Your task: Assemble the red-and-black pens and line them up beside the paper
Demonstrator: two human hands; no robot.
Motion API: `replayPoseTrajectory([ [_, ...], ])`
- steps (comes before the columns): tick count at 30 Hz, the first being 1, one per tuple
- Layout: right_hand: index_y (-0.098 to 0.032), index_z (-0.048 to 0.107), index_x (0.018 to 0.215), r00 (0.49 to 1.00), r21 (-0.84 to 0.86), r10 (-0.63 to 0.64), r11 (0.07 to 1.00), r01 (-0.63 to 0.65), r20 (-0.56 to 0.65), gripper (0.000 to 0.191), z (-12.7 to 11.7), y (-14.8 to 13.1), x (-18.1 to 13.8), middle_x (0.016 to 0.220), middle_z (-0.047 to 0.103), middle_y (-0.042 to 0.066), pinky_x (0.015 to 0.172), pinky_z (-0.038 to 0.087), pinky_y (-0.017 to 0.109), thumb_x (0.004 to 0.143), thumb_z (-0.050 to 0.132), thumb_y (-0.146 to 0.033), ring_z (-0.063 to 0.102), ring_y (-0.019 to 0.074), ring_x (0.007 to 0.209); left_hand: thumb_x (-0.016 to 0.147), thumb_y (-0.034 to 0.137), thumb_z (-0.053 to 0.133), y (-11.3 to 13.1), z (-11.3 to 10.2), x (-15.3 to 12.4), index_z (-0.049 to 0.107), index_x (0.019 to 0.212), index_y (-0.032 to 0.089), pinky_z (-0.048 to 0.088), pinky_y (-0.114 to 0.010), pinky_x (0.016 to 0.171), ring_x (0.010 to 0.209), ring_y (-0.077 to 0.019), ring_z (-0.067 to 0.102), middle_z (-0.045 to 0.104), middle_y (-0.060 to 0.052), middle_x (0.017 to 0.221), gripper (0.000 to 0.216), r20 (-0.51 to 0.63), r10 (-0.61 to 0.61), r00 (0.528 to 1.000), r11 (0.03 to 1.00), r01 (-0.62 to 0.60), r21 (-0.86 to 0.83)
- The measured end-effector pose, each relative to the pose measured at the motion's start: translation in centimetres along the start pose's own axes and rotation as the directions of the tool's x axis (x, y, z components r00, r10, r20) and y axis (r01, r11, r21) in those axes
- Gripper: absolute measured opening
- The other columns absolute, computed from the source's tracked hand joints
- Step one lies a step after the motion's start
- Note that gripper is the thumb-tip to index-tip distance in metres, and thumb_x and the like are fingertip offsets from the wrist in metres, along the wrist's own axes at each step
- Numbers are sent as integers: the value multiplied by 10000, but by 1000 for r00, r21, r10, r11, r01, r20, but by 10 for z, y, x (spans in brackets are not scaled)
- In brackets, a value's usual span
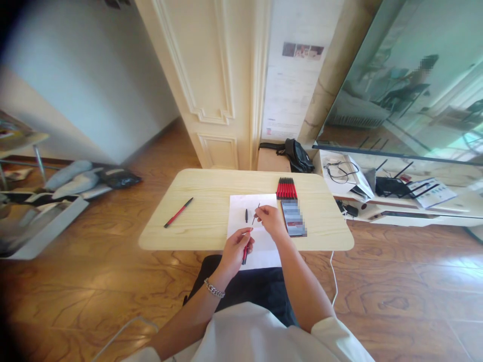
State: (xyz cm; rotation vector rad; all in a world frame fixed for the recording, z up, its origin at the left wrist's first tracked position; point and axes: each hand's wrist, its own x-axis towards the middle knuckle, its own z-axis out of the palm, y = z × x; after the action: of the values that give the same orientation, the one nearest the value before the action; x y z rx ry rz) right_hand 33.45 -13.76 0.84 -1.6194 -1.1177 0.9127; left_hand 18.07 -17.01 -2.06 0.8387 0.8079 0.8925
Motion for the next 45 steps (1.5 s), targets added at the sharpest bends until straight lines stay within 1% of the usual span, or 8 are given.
replayPoseTrajectory([
  [4,-133,691,703,999,-253,47,966,-50,-20,323,-9,5,26,622,656,48,490,342,225,770,545,-413,526,123,525,756,436,666,1,-2,-2,623,1029,150,366,-218,472,494,-85,512,590,-5,653,398,-26,-12,1000,1000,12,-20],
  [8,-146,675,567,1000,-606,18,795,-23,-15,329,0,11,32,537,627,56,528,326,237,777,563,-372,548,131,543,737,411,673,4,-7,-3,638,1030,141,381,-224,479,503,-94,534,611,-22,667,400,-52,-23,998,999,21,-46],
  [15,-159,722,724,997,-733,33,676,-75,-71,249,17,14,30,752,710,128,647,376,257,791,586,-357,630,190,735,726,351,688,7,-7,-3,630,1084,127,452,-247,537,563,-120,596,650,-54,716,427,-44,-64,997,993,59,-100],
  [19,-171,709,799,991,-596,-55,803,-28,-121,277,12,9,18,793,712,95,647,387,256,828,545,-393,623,179,743,726,350,723,12,-4,-2,609,1104,125,521,-303,629,622,-150,644,663,-70,750,454,-44,-88,995,987,81,-139],
  [24,-150,686,806,997,-65,73,995,-72,12,363,15,7,-16,738,685,58,548,412,242,819,518,-472,589,141,606,728,358,735,20,2,-3,552,1155,135,552,-339,642,604,-167,664,681,-80,746,515,-73,-117,990,980,103,-173],
  [30,-128,671,897,956,460,189,844,-275,225,415,25,10,-44,532,537,-21,417,360,241,720,641,-502,444,102,427,762,370,684,23,11,-3,471,1240,140,521,-294,508,511,-160,633,677,-62,688,572,-106,-128,986,990,121,-78],
  [34,-121,651,920,934,536,160,782,-318,320,410,22,8,-46,488,506,-32,408,381,262,735,639,-486,448,113,385,772,393,658,23,11,-4,444,1272,141,481,-265,454,472,-153,607,663,-52,662,600,-122,-124,985,992,123,-13],
  [45,-101,680,875,914,526,121,785,-326,386,363,17,8,-45,497,559,7,423,408,267,719,677,-429,496,130,417,774,465,641,19,9,-5,439,1277,161,402,-216,403,454,-139,581,641,-29,638,622,-88,-85,993,994,90,61],
])
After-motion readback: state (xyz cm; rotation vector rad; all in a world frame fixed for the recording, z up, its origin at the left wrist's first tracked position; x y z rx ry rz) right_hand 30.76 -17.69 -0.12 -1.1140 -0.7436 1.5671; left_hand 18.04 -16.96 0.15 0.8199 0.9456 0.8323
